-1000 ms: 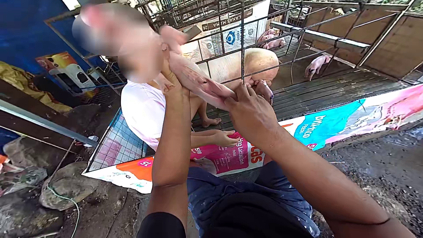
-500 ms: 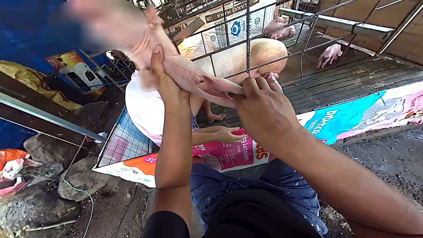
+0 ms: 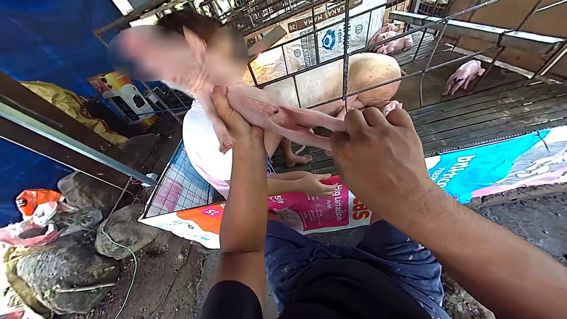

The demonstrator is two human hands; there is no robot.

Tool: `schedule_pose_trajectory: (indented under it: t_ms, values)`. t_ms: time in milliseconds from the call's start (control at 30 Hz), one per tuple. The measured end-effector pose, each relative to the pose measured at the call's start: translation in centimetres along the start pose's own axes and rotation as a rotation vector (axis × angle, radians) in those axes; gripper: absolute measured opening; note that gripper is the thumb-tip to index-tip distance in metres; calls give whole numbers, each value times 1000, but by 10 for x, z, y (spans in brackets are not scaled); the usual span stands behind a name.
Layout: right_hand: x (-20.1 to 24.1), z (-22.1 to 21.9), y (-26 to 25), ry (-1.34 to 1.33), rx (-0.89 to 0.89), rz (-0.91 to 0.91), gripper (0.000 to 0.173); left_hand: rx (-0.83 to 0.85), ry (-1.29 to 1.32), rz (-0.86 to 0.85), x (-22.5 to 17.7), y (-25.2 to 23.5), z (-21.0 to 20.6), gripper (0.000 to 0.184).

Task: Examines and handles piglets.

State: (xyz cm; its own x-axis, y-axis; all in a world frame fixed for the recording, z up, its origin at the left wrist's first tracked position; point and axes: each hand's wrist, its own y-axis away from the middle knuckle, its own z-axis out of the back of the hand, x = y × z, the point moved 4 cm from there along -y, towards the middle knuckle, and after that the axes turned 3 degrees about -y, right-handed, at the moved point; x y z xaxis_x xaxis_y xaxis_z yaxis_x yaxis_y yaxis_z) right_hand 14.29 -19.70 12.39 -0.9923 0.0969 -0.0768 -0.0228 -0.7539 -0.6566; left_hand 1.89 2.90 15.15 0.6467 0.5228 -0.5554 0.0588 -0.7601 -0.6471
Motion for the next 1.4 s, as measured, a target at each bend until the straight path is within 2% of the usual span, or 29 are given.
schedule_pose_trajectory:
  t_ms: [133,267,567,733,900,1100,1267,1400]
  values:
    - [-2,-7,4,23,12,-7,15,-43,80,-5,4,4,11,28]
    - [-4,-20,10,13,8,-14,17,-33,160,19,-8,6,11,25]
    - [-2,-32,16,-22,7,-1,14,-69,181,-4,-6,14,20,24]
    - [-3,-32,16,-11,9,7,15,-84,181,-29,-2,14,25,16]
    - [-3,-34,15,-20,8,14,14,-131,165,16,-2,15,27,21]
    - [2,-34,11,-34,4,29,17,-104,186,7,0,15,31,25]
    - [1,-24,10,-57,12,35,16,-54,151,46,0,14,30,27]
    - [-5,-12,11,-49,-28,32,16,-86,168,82,2,16,35,32]
